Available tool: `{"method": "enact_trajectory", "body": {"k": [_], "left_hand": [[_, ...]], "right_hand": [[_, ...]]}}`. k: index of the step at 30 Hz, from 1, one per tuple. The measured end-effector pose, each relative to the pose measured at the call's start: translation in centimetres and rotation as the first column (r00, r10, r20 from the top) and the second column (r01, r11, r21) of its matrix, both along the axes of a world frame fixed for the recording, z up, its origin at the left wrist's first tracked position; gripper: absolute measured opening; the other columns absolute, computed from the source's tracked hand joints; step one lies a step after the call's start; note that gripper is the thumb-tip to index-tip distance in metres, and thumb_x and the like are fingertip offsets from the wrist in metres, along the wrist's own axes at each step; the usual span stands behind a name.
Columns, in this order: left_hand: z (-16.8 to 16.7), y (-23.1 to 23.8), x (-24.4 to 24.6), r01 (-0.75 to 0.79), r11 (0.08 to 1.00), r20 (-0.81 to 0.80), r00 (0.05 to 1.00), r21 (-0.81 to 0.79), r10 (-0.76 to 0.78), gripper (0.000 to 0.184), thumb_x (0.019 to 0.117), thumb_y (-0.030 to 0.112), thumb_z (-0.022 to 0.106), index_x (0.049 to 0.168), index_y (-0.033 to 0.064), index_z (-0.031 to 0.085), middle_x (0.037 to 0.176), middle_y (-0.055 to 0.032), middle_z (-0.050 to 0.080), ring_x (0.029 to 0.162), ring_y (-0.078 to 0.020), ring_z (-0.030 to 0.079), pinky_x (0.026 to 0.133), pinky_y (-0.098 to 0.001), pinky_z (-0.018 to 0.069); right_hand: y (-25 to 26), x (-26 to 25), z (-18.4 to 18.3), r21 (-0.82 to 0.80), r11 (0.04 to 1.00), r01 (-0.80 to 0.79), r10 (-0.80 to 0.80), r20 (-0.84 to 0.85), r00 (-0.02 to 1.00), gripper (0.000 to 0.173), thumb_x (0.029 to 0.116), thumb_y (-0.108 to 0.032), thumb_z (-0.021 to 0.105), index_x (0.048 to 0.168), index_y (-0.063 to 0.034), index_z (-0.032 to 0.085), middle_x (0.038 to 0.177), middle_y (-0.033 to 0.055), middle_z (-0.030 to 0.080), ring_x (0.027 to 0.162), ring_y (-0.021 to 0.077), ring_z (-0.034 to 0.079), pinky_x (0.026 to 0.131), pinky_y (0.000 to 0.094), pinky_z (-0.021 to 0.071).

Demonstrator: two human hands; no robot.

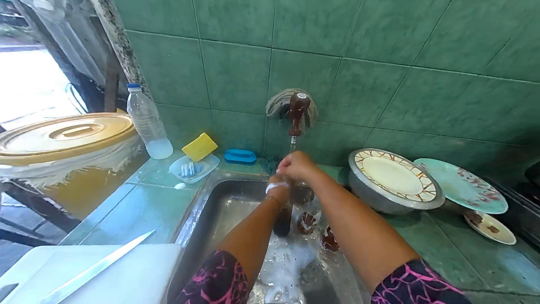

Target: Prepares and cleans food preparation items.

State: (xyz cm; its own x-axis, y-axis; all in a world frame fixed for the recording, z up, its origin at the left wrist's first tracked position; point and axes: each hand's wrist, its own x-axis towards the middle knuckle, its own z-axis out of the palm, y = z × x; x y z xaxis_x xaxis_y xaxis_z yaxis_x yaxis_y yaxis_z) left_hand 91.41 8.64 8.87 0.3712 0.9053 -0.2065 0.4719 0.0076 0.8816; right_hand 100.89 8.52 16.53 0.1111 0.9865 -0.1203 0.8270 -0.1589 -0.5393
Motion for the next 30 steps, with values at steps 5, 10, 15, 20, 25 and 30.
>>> {"method": "enact_trajectory", "body": {"k": [5, 10, 15, 20, 25, 30], "left_hand": [[0.7, -0.8, -0.6, 0.057, 0.998, -0.108, 0.992, -0.009, -0.058, 0.037, 0.1033, 0.015, 0.059, 0.135, -0.0042, 0.057, 0.135, -0.0252, 0.060, 0.130, -0.0366, 0.055, 0.110, -0.0524, 0.0422], [-1.5, -0.4, -0.4, 0.073, 0.997, -0.051, 0.996, 0.002, -0.073, 0.035, 0.0994, 0.011, 0.063, 0.132, 0.0005, 0.060, 0.129, -0.0228, 0.064, 0.123, -0.0346, 0.059, 0.106, -0.0531, 0.0457], [-1.1, -1.3, 0.6, -0.019, 0.992, -0.186, 0.982, 0.127, 0.043, 0.042, 0.1006, 0.015, 0.063, 0.138, -0.0019, 0.054, 0.134, -0.0252, 0.061, 0.127, -0.0391, 0.057, 0.108, -0.0545, 0.0448], [-1.0, -1.1, 0.8, -0.012, 0.988, -0.128, 0.991, 0.152, 0.032, 0.044, 0.0986, 0.014, 0.066, 0.139, 0.0005, 0.053, 0.131, -0.0240, 0.062, 0.124, -0.0374, 0.060, 0.105, -0.0541, 0.0476], [-2.5, -0.6, 0.1, 0.076, 0.992, 0.097, 0.992, 0.098, -0.085, 0.025, 0.0958, 0.004, 0.065, 0.119, -0.0029, 0.062, 0.103, -0.0187, 0.066, 0.090, -0.0266, 0.065, 0.085, -0.0440, 0.0540], [-4.2, 0.3, -0.1, 0.117, 0.985, 0.546, 0.838, -0.128, -0.028, 0.013, 0.0942, -0.008, 0.056, 0.086, 0.0026, 0.058, 0.061, -0.0017, 0.055, 0.051, -0.0106, 0.053, 0.053, -0.0265, 0.0482]], "right_hand": [[-0.5, -0.8, -0.4, -0.141, 0.990, 0.000, 0.032, 0.223, 0.974, 0.052, 0.0973, -0.043, 0.069, 0.112, 0.0065, 0.068, 0.115, 0.0268, 0.067, 0.114, 0.0404, 0.064, 0.098, 0.0594, 0.0499], [-0.9, -1.3, -1.7, -0.095, 0.992, 0.084, -0.060, 0.236, 0.970, 0.044, 0.1076, -0.036, 0.051, 0.126, 0.0034, 0.059, 0.117, 0.0251, 0.066, 0.113, 0.0394, 0.066, 0.094, 0.0577, 0.0526], [-1.1, -1.9, -2.4, -0.056, 0.997, 0.050, -0.030, 0.309, 0.951, 0.035, 0.1105, -0.031, 0.041, 0.123, -0.0058, 0.063, 0.114, 0.0208, 0.069, 0.112, 0.0383, 0.068, 0.090, 0.0582, 0.0539], [-0.9, -1.0, -2.7, -0.062, 0.997, -0.039, 0.054, 0.276, 0.960, 0.033, 0.1097, -0.024, 0.042, 0.118, -0.0005, 0.063, 0.111, 0.0233, 0.069, 0.110, 0.0395, 0.067, 0.091, 0.0576, 0.0537], [-1.2, -0.3, -3.5, -0.081, 0.994, -0.073, 0.091, 0.246, 0.965, 0.032, 0.1098, -0.024, 0.043, 0.116, 0.0008, 0.063, 0.108, 0.0235, 0.068, 0.106, 0.0393, 0.068, 0.089, 0.0578, 0.0539], [-1.1, 0.3, -3.8, -0.042, 0.971, -0.235, 0.238, 0.261, 0.935, 0.028, 0.1074, -0.020, 0.048, 0.110, 0.0032, 0.063, 0.101, 0.0233, 0.068, 0.100, 0.0395, 0.068, 0.087, 0.0575, 0.0540]]}}
